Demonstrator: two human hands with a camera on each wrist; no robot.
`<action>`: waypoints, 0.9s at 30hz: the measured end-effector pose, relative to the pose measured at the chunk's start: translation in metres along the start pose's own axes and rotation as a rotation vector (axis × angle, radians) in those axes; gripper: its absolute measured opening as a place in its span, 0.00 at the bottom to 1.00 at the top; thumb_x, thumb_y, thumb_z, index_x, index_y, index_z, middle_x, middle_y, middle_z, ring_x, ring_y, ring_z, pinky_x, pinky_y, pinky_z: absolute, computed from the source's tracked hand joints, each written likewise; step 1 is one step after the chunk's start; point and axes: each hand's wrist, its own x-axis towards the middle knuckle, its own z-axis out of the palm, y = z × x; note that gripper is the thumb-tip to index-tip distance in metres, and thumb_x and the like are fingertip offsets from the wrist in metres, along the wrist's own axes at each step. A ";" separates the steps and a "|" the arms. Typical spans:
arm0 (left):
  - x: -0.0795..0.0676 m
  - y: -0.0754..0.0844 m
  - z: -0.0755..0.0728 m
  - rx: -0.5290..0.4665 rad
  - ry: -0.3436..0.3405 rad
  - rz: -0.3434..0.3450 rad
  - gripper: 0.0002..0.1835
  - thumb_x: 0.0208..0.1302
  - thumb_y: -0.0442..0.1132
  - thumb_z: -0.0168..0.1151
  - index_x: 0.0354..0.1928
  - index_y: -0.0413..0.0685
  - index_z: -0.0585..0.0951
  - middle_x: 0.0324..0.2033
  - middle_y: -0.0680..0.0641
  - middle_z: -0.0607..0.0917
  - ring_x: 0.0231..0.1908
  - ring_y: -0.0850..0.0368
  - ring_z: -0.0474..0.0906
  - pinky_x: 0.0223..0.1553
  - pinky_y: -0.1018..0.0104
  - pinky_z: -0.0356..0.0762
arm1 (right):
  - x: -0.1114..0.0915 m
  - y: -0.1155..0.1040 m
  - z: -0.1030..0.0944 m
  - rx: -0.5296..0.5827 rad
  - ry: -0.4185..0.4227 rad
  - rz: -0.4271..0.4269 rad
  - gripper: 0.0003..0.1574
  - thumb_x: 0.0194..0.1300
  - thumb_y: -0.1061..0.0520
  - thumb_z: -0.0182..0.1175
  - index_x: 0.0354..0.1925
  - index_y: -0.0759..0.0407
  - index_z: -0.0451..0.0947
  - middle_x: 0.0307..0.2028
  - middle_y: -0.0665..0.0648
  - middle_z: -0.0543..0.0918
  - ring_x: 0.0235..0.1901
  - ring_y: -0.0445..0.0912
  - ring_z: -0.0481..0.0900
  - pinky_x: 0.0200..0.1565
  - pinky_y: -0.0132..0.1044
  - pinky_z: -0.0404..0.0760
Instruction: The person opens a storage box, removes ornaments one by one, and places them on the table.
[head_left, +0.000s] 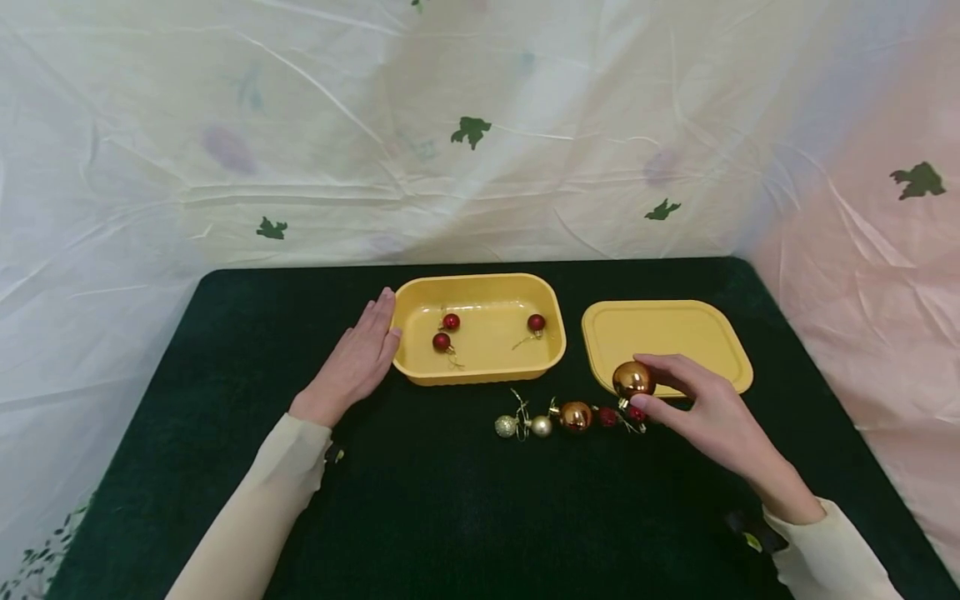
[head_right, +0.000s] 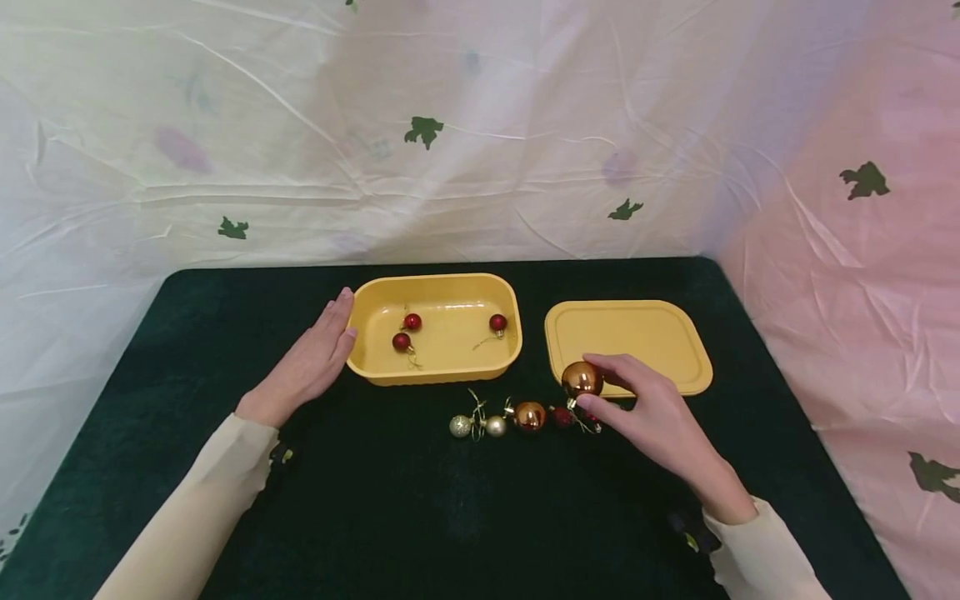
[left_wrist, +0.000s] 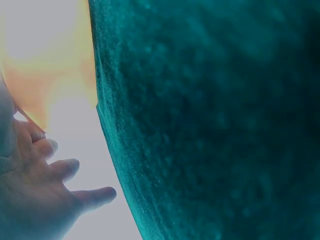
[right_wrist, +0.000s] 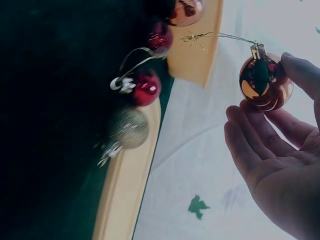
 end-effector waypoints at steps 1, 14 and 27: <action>0.000 0.000 0.000 0.000 0.000 0.000 0.37 0.84 0.57 0.32 0.84 0.52 0.34 0.83 0.51 0.34 0.81 0.44 0.35 0.76 0.34 0.45 | -0.002 0.002 0.000 0.005 0.001 -0.001 0.30 0.71 0.50 0.69 0.68 0.51 0.76 0.55 0.50 0.83 0.53 0.35 0.79 0.54 0.16 0.72; 0.001 0.000 0.000 0.004 0.001 0.006 0.37 0.84 0.56 0.32 0.84 0.52 0.34 0.83 0.52 0.33 0.81 0.44 0.35 0.76 0.35 0.45 | -0.026 0.035 -0.013 -0.006 0.031 0.101 0.31 0.70 0.49 0.69 0.67 0.55 0.76 0.60 0.58 0.82 0.53 0.19 0.72 0.51 0.11 0.69; 0.001 -0.001 0.000 0.000 0.002 0.004 0.37 0.84 0.56 0.32 0.84 0.53 0.34 0.83 0.51 0.34 0.81 0.44 0.36 0.76 0.34 0.45 | -0.044 0.061 -0.024 -0.046 -0.018 0.215 0.33 0.71 0.44 0.67 0.69 0.54 0.76 0.61 0.62 0.81 0.54 0.25 0.75 0.46 0.12 0.70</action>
